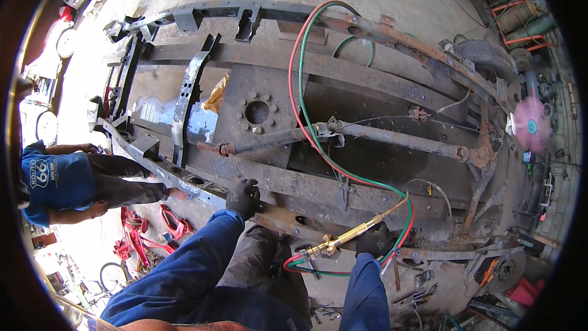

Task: The person uses a welding torch to heat a section of a vehicle frame, then uses a hammer to strike and adjust the metal. They reposition the frame and continue hammering different areas to align components.

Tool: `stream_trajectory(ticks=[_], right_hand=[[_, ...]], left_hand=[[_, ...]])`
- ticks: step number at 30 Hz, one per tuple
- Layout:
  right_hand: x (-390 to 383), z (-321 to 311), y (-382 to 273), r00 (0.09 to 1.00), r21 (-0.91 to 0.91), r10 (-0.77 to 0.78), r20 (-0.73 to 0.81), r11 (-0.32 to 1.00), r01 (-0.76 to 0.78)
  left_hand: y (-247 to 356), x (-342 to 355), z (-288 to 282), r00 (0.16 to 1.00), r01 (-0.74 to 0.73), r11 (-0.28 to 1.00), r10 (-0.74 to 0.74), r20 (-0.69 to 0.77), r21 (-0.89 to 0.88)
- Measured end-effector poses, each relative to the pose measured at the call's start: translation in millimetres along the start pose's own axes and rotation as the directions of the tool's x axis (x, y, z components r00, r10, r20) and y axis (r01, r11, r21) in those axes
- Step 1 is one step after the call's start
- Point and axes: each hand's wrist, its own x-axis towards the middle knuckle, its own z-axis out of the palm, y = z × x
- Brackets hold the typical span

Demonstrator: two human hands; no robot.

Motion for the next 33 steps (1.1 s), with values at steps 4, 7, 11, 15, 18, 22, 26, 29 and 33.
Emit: stream_trajectory(ticks=[4,7,11,15,18,22,26,29,33], right_hand=[[-0.2,0.2,-0.4,1.0,-0.093,-0.006,-0.011,0.996,0.005],[0.0,1.9,0.4,1.0,-0.007,0.007,-0.02,1.0,-0.008],[0.4,4.1,1.8,0.998,-0.007,0.061,0.015,0.998,-0.061],[0.0,4.1,2.1,0.997,-0.002,0.072,0.034,0.997,-0.072],[0.6,3.9,1.6,0.996,0.026,0.081,0.044,0.996,-0.082],[1.0,4.6,2.2,0.999,0.009,0.041,0.022,0.999,-0.041],[0.1,7.1,4.5,1.0,0.018,0.007,0.004,1.0,-0.007],[-0.1,9.2,6.3,1.0,0.017,0.02,-0.003,1.0,-0.02],[0.9,11.9,8.5,0.999,0.01,0.043,0.011,0.999,-0.043]], left_hand=[[-1.0,-0.4,-0.1,1.0,-0.011,1.0,0.011,-0.005,-0.006],[-1.6,-1.3,-1.1,1.0,-0.008,1.0,0.008,-0.003,-0.018],[-0.1,-1.1,-2.8,0.999,-0.023,0.999,0.023,-0.028,-0.023],[2.7,-1.0,-5.5,0.999,-0.022,0.999,0.021,-0.029,-0.03],[3.2,-0.9,-6.7,1.0,-0.006,1.0,0.006,-0.005,-0.029],[1.5,-0.2,-5.2,1.0,-0.018,1.0,0.018,-0.005,-0.017],[-0.3,0.8,-2.6,0.999,-0.031,0.999,0.03,-0.024,-0.022],[-0.7,0.4,-2.4,0.999,-0.041,0.999,0.04,-0.033,-0.029],[-1.6,-0.3,-3.5,0.999,-0.039,0.999,0.039,-0.022,-0.03]])
